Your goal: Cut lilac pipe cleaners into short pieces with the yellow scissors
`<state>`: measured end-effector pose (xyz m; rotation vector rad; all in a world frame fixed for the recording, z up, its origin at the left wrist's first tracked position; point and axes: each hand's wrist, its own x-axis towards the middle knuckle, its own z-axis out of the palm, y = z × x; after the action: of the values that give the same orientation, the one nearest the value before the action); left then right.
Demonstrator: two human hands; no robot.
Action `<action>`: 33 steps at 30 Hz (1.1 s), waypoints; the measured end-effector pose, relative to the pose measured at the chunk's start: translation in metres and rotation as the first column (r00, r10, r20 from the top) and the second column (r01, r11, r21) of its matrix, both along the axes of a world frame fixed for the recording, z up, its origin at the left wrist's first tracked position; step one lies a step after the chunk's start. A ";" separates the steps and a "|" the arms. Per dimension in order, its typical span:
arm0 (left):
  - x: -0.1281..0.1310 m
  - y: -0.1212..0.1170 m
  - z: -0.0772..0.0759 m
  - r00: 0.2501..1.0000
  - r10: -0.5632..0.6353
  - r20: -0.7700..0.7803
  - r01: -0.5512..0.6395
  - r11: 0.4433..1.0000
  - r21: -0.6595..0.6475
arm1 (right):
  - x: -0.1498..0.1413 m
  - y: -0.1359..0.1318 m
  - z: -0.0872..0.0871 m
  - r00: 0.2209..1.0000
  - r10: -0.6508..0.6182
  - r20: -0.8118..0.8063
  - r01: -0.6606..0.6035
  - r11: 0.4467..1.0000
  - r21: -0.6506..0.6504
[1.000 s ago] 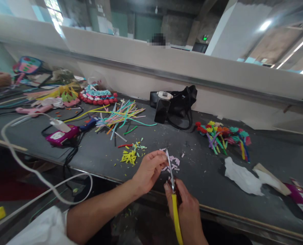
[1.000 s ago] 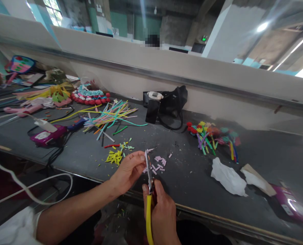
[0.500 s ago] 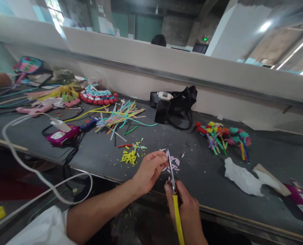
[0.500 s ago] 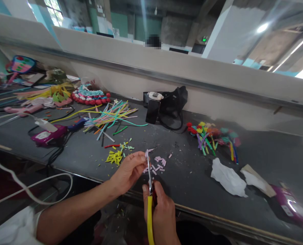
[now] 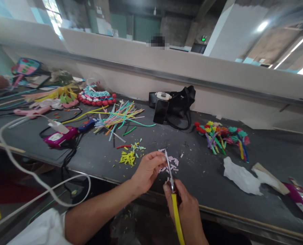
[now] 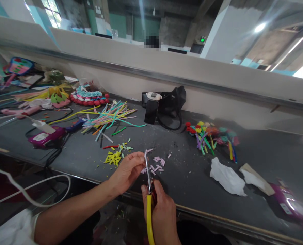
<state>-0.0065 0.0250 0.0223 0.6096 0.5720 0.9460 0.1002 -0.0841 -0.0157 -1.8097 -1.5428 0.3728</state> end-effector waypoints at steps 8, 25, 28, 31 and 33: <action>-0.001 -0.001 0.002 1.000 -0.014 0.021 0.014 1.000 0.000 | -0.002 0.001 -0.001 1.000 0.006 -0.006 -0.006 0.999 0.053; -0.002 -0.001 0.004 0.999 -0.042 0.004 0.042 0.999 0.004 | 0.004 0.001 -0.002 0.998 0.029 -0.055 -0.029 1.000 -0.007; -0.001 -0.001 0.003 0.999 -0.041 0.004 0.041 0.999 0.012 | 0.003 -0.001 0.000 0.997 0.024 -0.076 -0.023 1.000 0.017; -0.001 -0.001 0.002 0.999 -0.051 0.011 0.051 0.999 0.020 | 0.002 -0.001 0.005 0.994 0.047 -0.102 -0.045 0.999 0.022; -0.001 0.000 0.001 0.998 -0.063 0.018 0.063 0.998 0.017 | 0.001 0.000 0.008 0.993 0.047 -0.112 -0.044 0.999 0.028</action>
<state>-0.0079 0.0248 0.0230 0.6295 0.5257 0.8967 0.1013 -0.0844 -0.0079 -1.7064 -1.5058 0.4665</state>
